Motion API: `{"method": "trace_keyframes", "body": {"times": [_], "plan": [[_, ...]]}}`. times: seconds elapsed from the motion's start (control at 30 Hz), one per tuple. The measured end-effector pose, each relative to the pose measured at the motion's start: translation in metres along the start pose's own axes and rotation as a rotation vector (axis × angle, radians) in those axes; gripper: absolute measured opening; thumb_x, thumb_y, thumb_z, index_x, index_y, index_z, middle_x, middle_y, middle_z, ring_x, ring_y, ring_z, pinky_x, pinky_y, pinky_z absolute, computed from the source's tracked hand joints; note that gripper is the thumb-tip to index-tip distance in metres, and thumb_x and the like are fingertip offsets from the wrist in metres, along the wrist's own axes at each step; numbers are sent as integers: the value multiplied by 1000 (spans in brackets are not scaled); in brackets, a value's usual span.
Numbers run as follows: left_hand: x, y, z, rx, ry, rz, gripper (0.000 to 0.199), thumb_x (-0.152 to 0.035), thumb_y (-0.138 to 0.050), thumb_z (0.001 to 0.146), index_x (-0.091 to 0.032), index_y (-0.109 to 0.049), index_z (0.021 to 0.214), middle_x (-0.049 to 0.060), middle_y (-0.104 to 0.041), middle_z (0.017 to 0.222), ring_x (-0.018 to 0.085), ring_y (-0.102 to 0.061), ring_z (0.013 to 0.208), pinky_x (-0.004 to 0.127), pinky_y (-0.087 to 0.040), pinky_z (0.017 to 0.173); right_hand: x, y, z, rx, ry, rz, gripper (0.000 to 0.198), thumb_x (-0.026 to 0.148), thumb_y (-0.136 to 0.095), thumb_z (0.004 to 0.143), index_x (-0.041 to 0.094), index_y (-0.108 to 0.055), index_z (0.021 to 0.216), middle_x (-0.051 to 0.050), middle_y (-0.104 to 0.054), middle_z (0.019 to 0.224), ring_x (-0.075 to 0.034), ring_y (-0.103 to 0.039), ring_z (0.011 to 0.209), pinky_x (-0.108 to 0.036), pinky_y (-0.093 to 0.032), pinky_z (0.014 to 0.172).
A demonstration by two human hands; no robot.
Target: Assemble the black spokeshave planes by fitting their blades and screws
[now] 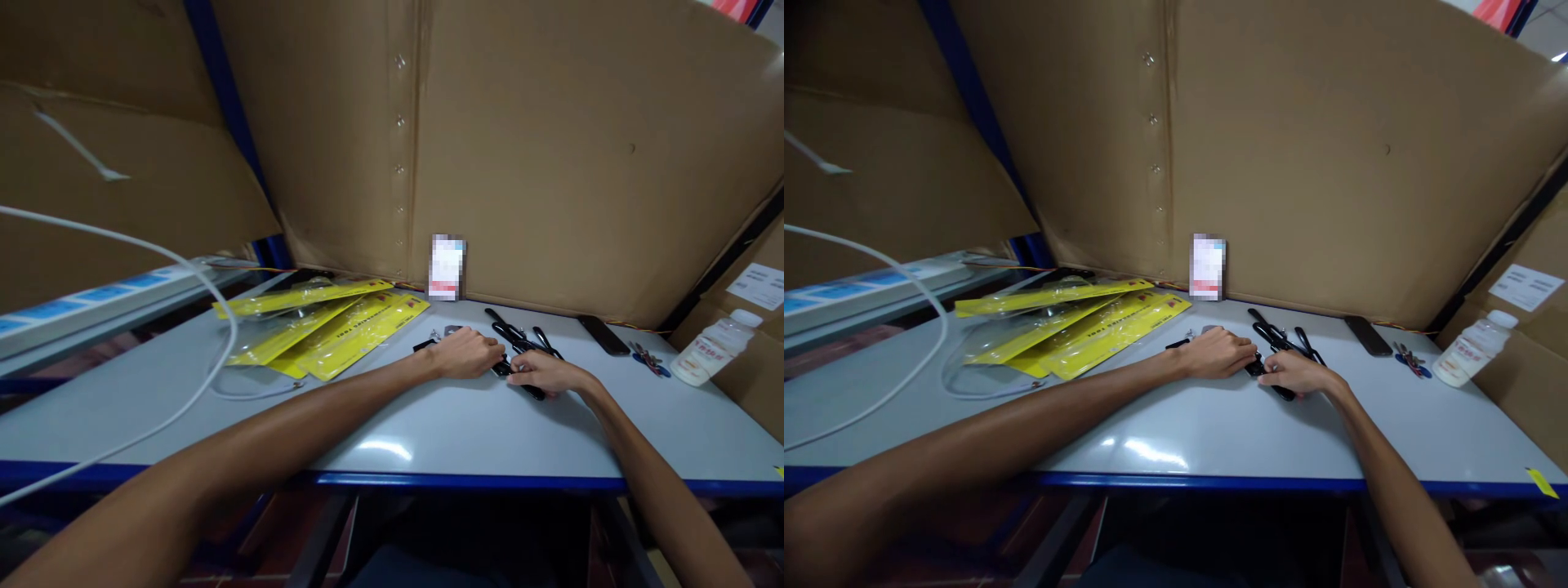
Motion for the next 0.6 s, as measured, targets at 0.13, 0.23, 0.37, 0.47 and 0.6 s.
{"method": "trace_keyframes", "body": {"times": [0.13, 0.23, 0.37, 0.47, 0.6], "plan": [[-1, 3, -4, -45, -3, -196, 18, -24, -49, 95, -21, -67, 94, 2, -74, 86, 16, -63, 68, 30, -33, 57, 0, 0, 0, -4, 10, -10, 34, 49, -62, 87, 21, -46, 75, 8, -37, 60, -8, -40, 43, -21, -38, 34], [0, 3, -4, -69, 8, -262, 21, -23, -49, 95, -22, -70, 100, 1, -75, 85, 15, -64, 70, 29, -35, 60, 0, 1, 0, -10, 6, -14, 34, 48, -61, 87, 21, -45, 74, 8, -36, 60, -8, -40, 43, -20, -37, 34], [2, 0, -4, -98, 1, -262, 26, -24, -49, 97, -26, -72, 110, 1, -76, 90, 15, -66, 72, 28, -36, 60, 3, 0, -1, -8, 3, -25, 34, 48, -60, 89, 21, -44, 74, 9, -36, 59, -8, -40, 41, -20, -36, 33], [4, -2, -3, -89, 25, -189, 28, -24, -46, 99, -25, -73, 102, 3, -76, 88, 15, -65, 69, 29, -36, 59, 5, 0, -2, -9, -15, -38, 35, 48, -60, 89, 22, -43, 74, 9, -36, 56, -8, -40, 38, -21, -34, 33], [2, 0, -2, -46, 34, -90, 25, -29, -46, 100, -23, -70, 102, 5, -75, 89, 17, -64, 68, 29, -35, 57, 5, 0, -1, -14, -15, -43, 35, 47, -60, 90, 22, -42, 74, 9, -35, 55, -8, -40, 38, -20, -34, 34]]}}
Point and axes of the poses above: each hand's wrist, its own z-axis towards the middle knuckle, its own y-axis out of the back of the hand, x = y × z, the point moved 3 cm from there along z, towards the middle knuckle
